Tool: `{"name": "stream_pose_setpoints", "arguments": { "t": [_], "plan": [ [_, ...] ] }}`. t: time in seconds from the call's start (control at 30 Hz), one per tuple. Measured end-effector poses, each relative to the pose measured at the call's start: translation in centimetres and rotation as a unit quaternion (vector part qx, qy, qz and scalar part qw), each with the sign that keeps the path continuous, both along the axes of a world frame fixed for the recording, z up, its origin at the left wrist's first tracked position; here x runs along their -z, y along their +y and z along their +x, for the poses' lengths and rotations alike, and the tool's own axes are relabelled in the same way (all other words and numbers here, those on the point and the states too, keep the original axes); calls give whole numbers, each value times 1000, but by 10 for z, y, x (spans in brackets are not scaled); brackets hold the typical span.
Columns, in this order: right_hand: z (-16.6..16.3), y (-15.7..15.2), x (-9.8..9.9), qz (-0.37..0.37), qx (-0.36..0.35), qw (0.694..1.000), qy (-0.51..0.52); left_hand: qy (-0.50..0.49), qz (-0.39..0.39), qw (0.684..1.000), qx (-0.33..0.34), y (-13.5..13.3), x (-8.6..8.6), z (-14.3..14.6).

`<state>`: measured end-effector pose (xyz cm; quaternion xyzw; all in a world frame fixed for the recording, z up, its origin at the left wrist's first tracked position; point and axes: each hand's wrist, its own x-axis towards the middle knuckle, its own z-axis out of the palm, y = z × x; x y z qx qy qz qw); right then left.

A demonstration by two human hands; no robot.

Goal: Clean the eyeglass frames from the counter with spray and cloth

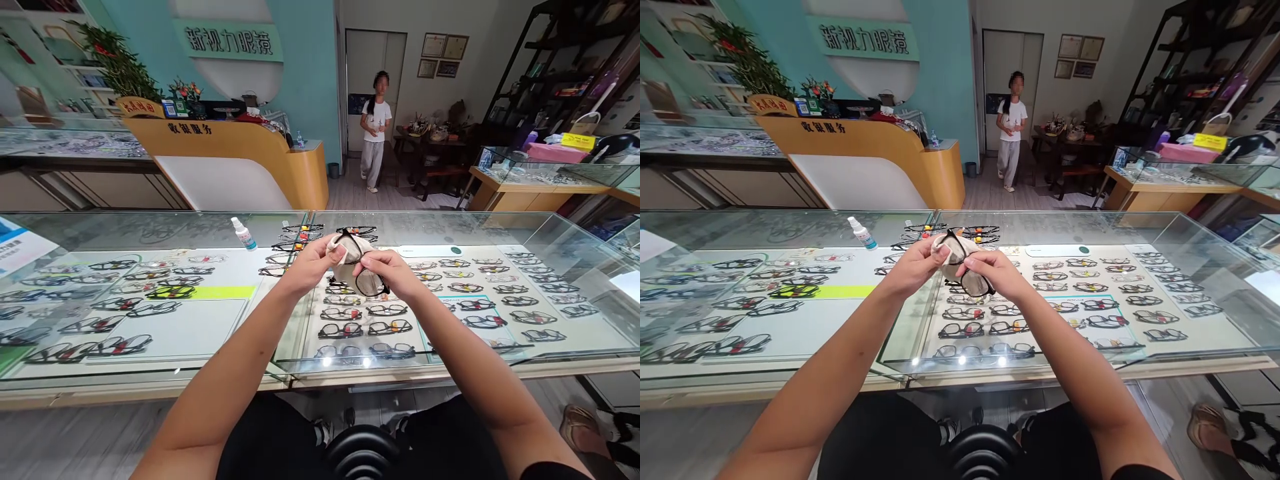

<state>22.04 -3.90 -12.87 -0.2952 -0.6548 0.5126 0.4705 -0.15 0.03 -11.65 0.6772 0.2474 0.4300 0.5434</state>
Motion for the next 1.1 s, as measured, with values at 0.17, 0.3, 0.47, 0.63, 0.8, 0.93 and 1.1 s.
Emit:
{"name": "stream_pose_setpoints", "arguments": {
  "t": [0.17,0.3,0.47,0.63,0.8,0.93,1.1],
  "plan": [
    [-7,0,8,-35,-31,999,27,-25,10,999,-36,-12,3,11],
    [-13,-1,13,8,-57,998,-11,-29,35,996,-72,-22,5,20],
    [-15,-3,12,59,-50,995,-55,-30,122,976,-176,-26,5,24],
    [-13,-8,5,97,-28,992,-72,-58,108,979,-166,-26,7,25],
    [-4,-9,0,108,-25,993,-27,-138,71,968,-198,-19,-2,22],
    [4,-6,-3,101,5,995,25,-187,33,948,-254,-11,-24,1],
    [6,-6,-8,37,14,996,75,-153,68,909,-383,-15,-52,-51]
  ]
}}
